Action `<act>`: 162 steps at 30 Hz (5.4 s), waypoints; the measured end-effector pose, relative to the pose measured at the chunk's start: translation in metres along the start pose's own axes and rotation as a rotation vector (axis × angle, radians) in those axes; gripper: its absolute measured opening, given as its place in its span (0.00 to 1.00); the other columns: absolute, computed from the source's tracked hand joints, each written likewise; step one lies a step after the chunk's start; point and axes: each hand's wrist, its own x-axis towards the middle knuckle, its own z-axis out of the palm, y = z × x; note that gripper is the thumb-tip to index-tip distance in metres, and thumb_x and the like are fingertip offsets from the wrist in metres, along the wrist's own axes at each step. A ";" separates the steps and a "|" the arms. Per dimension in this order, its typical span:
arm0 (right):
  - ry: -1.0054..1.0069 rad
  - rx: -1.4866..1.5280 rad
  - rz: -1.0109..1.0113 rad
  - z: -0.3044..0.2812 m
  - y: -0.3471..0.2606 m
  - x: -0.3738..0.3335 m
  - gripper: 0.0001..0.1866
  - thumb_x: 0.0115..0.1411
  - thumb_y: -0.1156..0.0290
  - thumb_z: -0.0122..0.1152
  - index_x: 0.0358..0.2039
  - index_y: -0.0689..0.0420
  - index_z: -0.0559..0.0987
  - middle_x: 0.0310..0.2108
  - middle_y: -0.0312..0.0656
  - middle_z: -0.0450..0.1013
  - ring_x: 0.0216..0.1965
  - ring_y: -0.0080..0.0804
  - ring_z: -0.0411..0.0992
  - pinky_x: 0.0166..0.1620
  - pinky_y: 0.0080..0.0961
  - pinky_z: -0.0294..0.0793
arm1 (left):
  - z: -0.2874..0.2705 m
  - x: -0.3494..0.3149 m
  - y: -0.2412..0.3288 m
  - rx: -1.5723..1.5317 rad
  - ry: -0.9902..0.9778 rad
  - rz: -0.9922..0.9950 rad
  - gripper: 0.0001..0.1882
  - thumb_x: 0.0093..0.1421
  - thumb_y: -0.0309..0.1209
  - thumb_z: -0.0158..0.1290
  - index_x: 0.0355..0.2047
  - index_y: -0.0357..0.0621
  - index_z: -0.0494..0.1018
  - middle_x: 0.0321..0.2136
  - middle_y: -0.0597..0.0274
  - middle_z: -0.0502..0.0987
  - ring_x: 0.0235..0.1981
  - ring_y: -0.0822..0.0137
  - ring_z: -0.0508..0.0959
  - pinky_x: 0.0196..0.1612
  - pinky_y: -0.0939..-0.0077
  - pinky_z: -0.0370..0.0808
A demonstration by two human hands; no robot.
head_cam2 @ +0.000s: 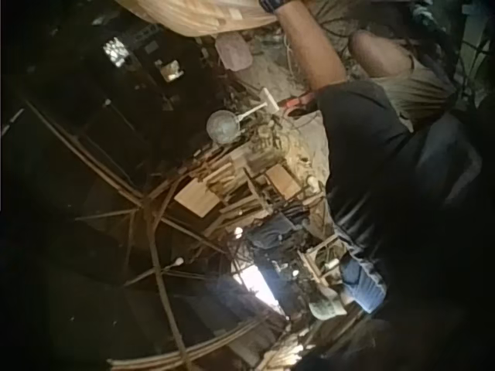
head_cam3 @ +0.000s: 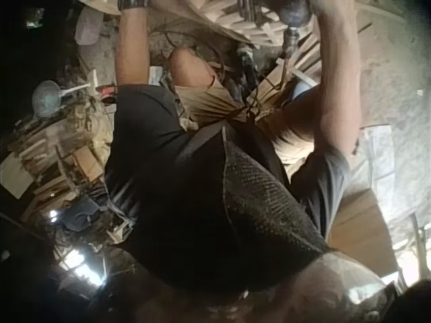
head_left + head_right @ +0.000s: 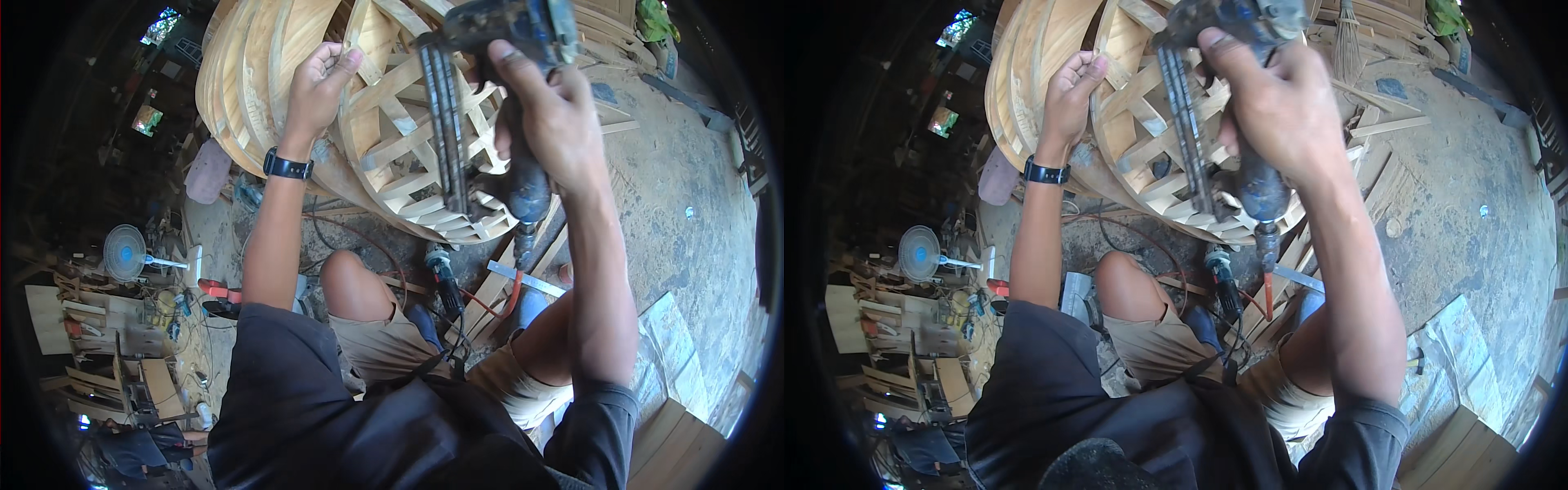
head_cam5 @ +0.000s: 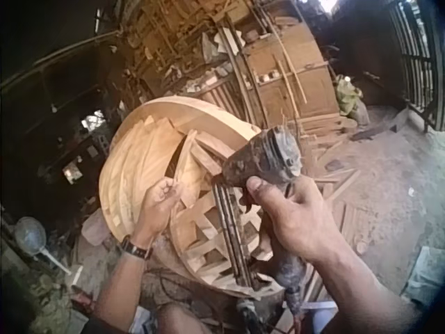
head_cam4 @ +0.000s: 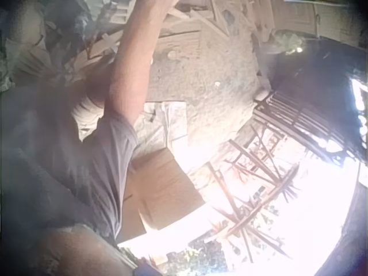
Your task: The person applies glue to a small wooden block and positions it onto a curved wooden lattice structure. They then use a pneumatic nail gun to secure several points on the wooden frame.
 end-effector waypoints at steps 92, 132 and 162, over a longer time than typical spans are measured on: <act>-0.014 -1.244 0.251 0.149 -0.146 0.005 0.20 0.68 0.60 0.56 0.39 0.69 0.82 0.14 0.43 0.74 0.15 0.28 0.75 0.22 0.27 0.74 | -0.009 0.021 0.008 0.017 -0.071 -0.023 0.12 0.61 0.35 0.54 0.25 0.40 0.71 0.18 0.69 0.68 0.21 0.77 0.68 0.26 0.76 0.65; -0.008 -1.277 0.116 0.143 -0.156 0.007 0.19 0.70 0.59 0.54 0.44 0.63 0.84 0.18 0.42 0.73 0.16 0.26 0.71 0.24 0.24 0.70 | -0.008 0.029 0.001 -0.028 -0.158 0.100 0.14 0.64 0.36 0.54 0.27 0.37 0.73 0.22 0.70 0.68 0.26 0.76 0.66 0.30 0.76 0.65; 0.540 -0.901 0.021 -0.270 0.061 -0.092 0.21 0.67 0.49 0.62 0.40 0.57 0.80 0.17 0.31 0.70 0.14 0.20 0.68 0.20 0.22 0.65 | 0.005 0.014 -0.057 -0.225 0.227 0.198 0.21 0.70 0.33 0.56 0.57 0.31 0.74 0.50 0.58 0.80 0.52 0.71 0.77 0.59 0.79 0.69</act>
